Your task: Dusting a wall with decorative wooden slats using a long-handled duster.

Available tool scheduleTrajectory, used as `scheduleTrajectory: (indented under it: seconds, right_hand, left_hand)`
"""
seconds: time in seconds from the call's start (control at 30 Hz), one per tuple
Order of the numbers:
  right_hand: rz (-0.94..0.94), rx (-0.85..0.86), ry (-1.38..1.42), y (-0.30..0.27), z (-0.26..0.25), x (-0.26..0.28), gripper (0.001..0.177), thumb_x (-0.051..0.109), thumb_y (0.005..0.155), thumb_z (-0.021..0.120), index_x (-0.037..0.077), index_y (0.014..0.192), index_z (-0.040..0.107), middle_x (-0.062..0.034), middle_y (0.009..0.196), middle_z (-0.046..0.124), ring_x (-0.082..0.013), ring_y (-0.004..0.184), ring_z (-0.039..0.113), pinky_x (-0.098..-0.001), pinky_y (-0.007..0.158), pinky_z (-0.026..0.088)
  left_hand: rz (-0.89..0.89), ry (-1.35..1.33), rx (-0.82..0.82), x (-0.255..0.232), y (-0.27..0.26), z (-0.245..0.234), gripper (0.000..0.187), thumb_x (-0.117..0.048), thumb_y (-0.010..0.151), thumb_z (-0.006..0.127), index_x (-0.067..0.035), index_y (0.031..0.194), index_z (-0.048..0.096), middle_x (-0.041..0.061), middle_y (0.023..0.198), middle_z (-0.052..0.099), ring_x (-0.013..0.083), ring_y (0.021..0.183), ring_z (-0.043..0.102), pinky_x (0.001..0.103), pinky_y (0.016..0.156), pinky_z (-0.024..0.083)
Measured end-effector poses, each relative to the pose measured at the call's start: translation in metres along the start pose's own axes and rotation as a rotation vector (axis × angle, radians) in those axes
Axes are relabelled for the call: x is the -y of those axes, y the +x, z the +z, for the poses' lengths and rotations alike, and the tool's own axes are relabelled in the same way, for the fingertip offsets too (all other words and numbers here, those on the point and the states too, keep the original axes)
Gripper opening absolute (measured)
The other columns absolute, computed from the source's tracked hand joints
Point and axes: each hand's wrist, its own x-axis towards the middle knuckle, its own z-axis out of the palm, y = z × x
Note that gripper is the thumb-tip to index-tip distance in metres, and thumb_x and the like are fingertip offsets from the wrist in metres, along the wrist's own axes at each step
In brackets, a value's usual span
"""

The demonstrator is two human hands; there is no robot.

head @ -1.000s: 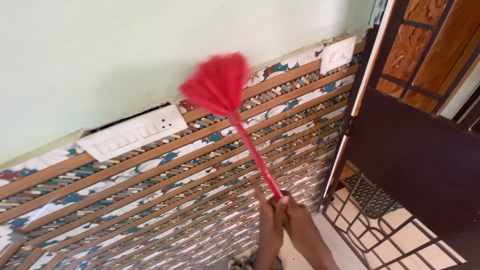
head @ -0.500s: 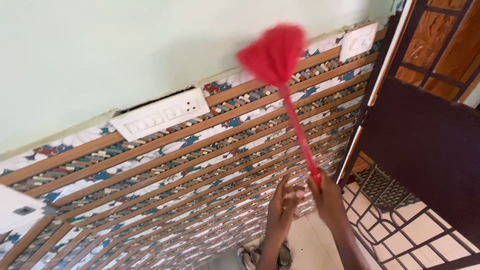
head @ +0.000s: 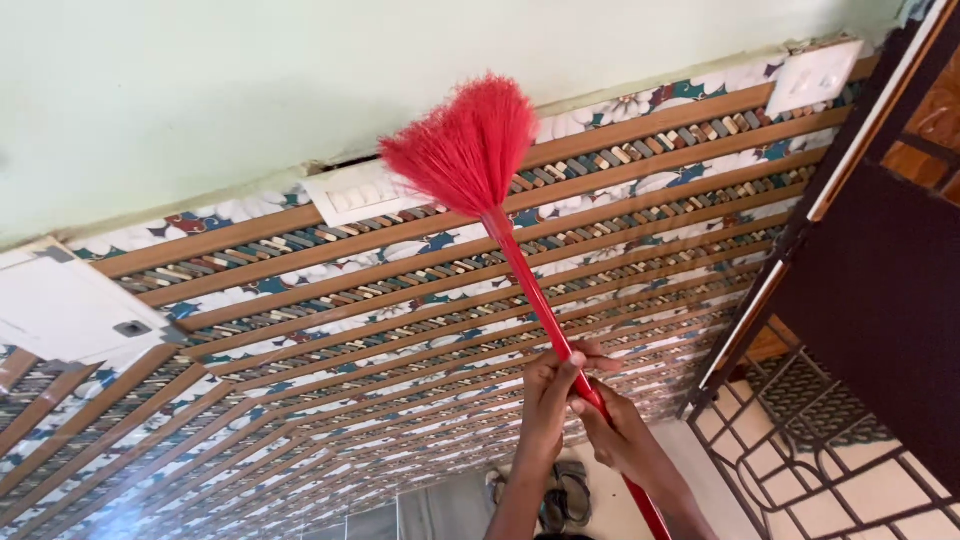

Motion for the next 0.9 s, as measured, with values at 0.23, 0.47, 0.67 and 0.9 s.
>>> scheduleTrajectory:
  seconds: [0.23, 0.47, 0.67, 0.9]
  right_hand:
    - [-0.213, -0.081, -0.239, 0.004, 0.010, -0.030, 0.024, 0.022, 0.094, 0.067, 0.005, 0.111, 0.066, 0.0008, 0.054, 0.052, -0.0083, 0.044, 0.047, -0.0288, 0.042, 0.034]
    - [-0.138, -0.047, -0.545, -0.007, 0.015, -0.030, 0.028, 0.027, 0.092, 0.075, 0.002, 0.100, 0.066, -0.0113, 0.058, 0.061, -0.0183, 0.049, 0.056, -0.0364, 0.051, 0.045]
    - [-0.466, 0.120, -0.389, -0.011, 0.026, -0.061, 0.060, 0.017, 0.095, 0.070, 0.009, 0.149, 0.045, -0.0182, 0.091, 0.069, -0.0167, 0.071, 0.064, -0.0336, 0.062, 0.052]
    - [-0.327, 0.110, -0.371, 0.004, 0.015, -0.098, 0.074, 0.008, 0.091, 0.065, 0.020, 0.159, 0.039, -0.0034, 0.078, 0.067, -0.0104, 0.049, 0.054, -0.0279, 0.045, 0.048]
  left_hand:
    - [0.035, 0.073, -0.227, -0.012, -0.011, 0.002, 0.017, -0.011, 0.093, 0.072, 0.005, 0.097, 0.076, 0.016, 0.084, 0.079, 0.0193, 0.076, 0.078, 0.034, 0.072, 0.066]
    - [0.137, 0.266, -0.482, -0.009, -0.013, -0.036, 0.028, -0.010, 0.068, 0.097, 0.004, 0.074, 0.073, 0.009, 0.064, 0.074, 0.0151, 0.056, 0.070, 0.028, 0.054, 0.057]
    - [0.238, 0.412, -0.604, 0.019, -0.019, -0.057, 0.063, -0.023, 0.064, 0.103, -0.008, 0.091, 0.049, -0.004, 0.073, 0.046, 0.0069, 0.064, 0.047, 0.024, 0.056, 0.042]
    - [0.197, -0.010, -0.281, -0.004, -0.049, -0.039, 0.061, -0.055, 0.088, 0.076, -0.014, 0.128, 0.055, 0.003, 0.101, 0.061, 0.0130, 0.095, 0.061, 0.026, 0.079, 0.052]
